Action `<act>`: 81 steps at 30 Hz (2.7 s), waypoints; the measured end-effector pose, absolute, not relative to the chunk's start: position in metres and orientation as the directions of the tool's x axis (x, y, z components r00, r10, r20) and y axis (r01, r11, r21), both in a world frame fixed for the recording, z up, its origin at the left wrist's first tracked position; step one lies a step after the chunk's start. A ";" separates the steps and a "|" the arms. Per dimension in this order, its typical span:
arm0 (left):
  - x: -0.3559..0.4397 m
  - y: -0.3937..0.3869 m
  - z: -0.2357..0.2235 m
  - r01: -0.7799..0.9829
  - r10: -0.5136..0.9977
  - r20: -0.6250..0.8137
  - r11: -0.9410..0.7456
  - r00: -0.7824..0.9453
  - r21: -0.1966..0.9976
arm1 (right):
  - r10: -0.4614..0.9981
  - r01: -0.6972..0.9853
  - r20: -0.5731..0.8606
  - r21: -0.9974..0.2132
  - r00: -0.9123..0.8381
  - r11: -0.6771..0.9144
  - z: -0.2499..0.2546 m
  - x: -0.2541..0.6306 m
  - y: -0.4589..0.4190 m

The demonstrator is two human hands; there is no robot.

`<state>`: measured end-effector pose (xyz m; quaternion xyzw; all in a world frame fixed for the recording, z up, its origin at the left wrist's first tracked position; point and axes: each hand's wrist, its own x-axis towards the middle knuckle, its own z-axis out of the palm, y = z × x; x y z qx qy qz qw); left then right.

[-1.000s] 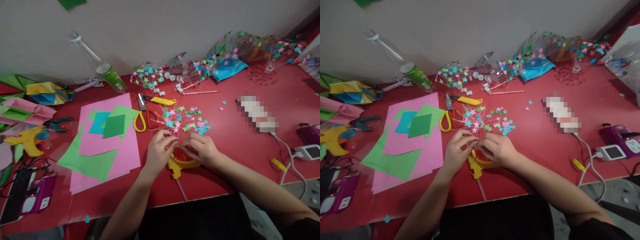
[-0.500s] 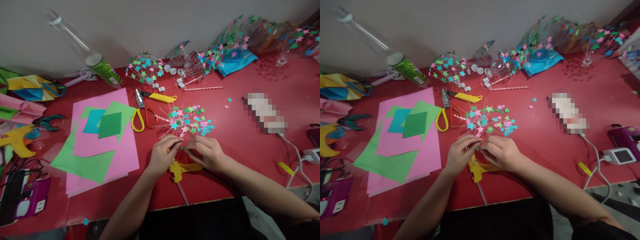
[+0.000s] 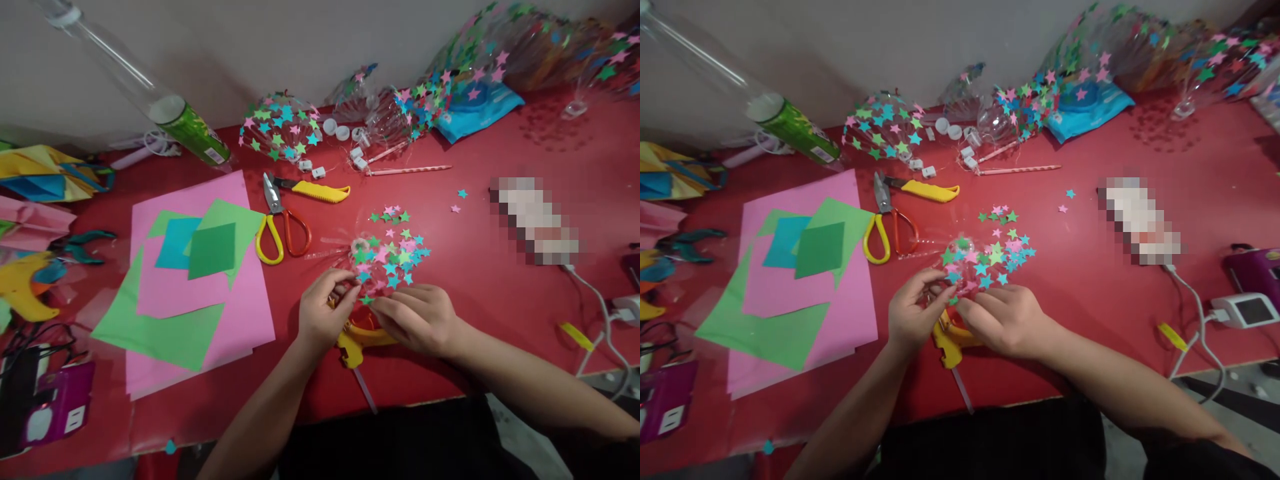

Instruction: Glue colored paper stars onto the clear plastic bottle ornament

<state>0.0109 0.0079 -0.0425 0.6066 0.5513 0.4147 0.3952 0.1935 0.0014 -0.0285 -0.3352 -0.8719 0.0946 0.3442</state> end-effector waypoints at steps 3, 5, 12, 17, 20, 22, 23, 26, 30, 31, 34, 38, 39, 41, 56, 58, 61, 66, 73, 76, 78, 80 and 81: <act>0.013 0.009 -0.041 0.205 0.998 -0.049 0.059 -0.050 0.977 | 0.630 0.455 0.549 -0.436 -0.549 0.776 -0.025 0.192 0.000; 0.013 0.010 -0.038 0.142 0.988 -0.108 0.122 -0.108 0.982 | 0.658 0.381 0.514 -0.547 -0.550 0.746 -0.022 0.190 0.000; 0.007 0.011 -0.028 0.046 0.979 -0.185 0.189 -0.082 0.981 | 0.764 0.260 0.408 -0.771 -0.500 0.581 -0.014 0.194 0.012; 0.002 0.008 -0.021 0.023 0.991 -0.115 0.117 -0.067 0.993 | 0.860 0.143 0.347 -0.895 -0.375 0.423 -0.016 0.205 0.033; 0.003 0.007 -0.018 0.009 0.985 -0.130 0.132 -0.109 0.991 | 0.926 0.126 0.335 -0.925 -0.175 0.358 -0.012 0.207 0.033; 0.004 0.006 -0.017 0.007 0.982 -0.138 0.140 -0.132 0.990 | 0.940 0.183 0.341 -0.924 -0.004 0.336 -0.006 0.206 0.026; 0.005 0.005 -0.016 0.006 0.982 -0.132 0.134 -0.138 0.991 | 0.944 0.200 0.330 -0.927 0.030 0.318 -0.002 0.204 0.021; 0.007 0.004 -0.016 0.022 0.988 -0.082 0.085 -0.129 0.996 | 0.948 0.118 0.202 -0.965 -0.245 0.236 0.007 0.195 0.008; 0.008 0.004 -0.017 0.084 0.996 0.021 -0.013 -0.090 0.996 | 0.885 0.088 0.107 -0.983 -0.454 0.164 0.006 0.181 0.003; 0.008 0.003 -0.017 0.106 0.996 0.054 -0.046 -0.077 0.993 | 0.897 0.097 0.111 -0.981 -0.429 0.168 0.004 0.179 0.003; 0.008 0.003 -0.017 0.136 0.991 0.128 -0.124 -0.024 0.983 | 0.922 0.116 0.169 -0.968 -0.348 0.221 -0.002 0.178 0.008; 0.009 0.001 -0.016 0.077 0.990 0.136 -0.138 0.028 0.987 | 0.897 0.116 0.271 -0.937 -0.350 0.329 -0.007 0.182 0.013; 0.010 0.001 -0.016 0.061 0.990 0.133 -0.135 0.035 0.989 | 0.891 0.106 0.278 -0.936 -0.358 0.335 -0.008 0.182 0.013; 0.010 0.001 -0.017 0.033 0.992 0.118 -0.119 0.048 0.992 | 0.884 0.087 0.281 -0.938 -0.374 0.335 -0.010 0.182 0.013; 0.007 0.000 -0.024 0.047 0.988 0.128 -0.132 0.086 0.990 | 0.755 0.310 0.522 -0.698 -0.397 0.645 -0.014 0.182 0.014; 0.008 0.000 -0.025 0.044 0.988 0.130 -0.134 0.077 0.990 | 0.710 0.338 0.567 -0.628 -0.418 0.701 -0.015 0.182 0.013; 0.008 0.000 -0.027 0.026 0.986 0.142 -0.145 0.087 0.989 | 0.637 0.394 0.630 -0.501 -0.445 0.771 -0.018 0.182 0.012; 0.008 0.000 -0.027 0.030 0.987 0.131 -0.135 0.089 0.990 | 0.609 0.433 0.642 -0.435 -0.466 0.790 -0.019 0.182 0.012; 0.009 0.000 -0.025 -0.017 0.992 0.082 -0.081 0.099 0.997 | 0.609 0.438 0.649 -0.432 -0.456 0.789 -0.019 0.182 0.012; 0.009 0.000 -0.025 -0.024 0.993 0.065 -0.062 0.098 0.998 | 0.615 0.436 0.644 -0.441 -0.456 0.785 -0.020 0.181 0.012; 0.009 0.000 -0.025 -0.024 0.993 0.065 -0.063 0.099 0.998 | 0.622 0.434 0.640 -0.451 -0.452 0.780 -0.020 0.181 0.012; 0.009 0.000 -0.025 -0.018 0.993 0.066 -0.065 0.095 0.998 | 0.626 0.434 0.640 -0.457 -0.445 0.776 -0.020 0.181 0.012; 0.009 0.000 -0.025 -0.011 0.993 0.071 -0.070 0.093 0.997 | 0.627 0.436 0.640 -0.457 -0.444 0.775 -0.020 0.182 0.012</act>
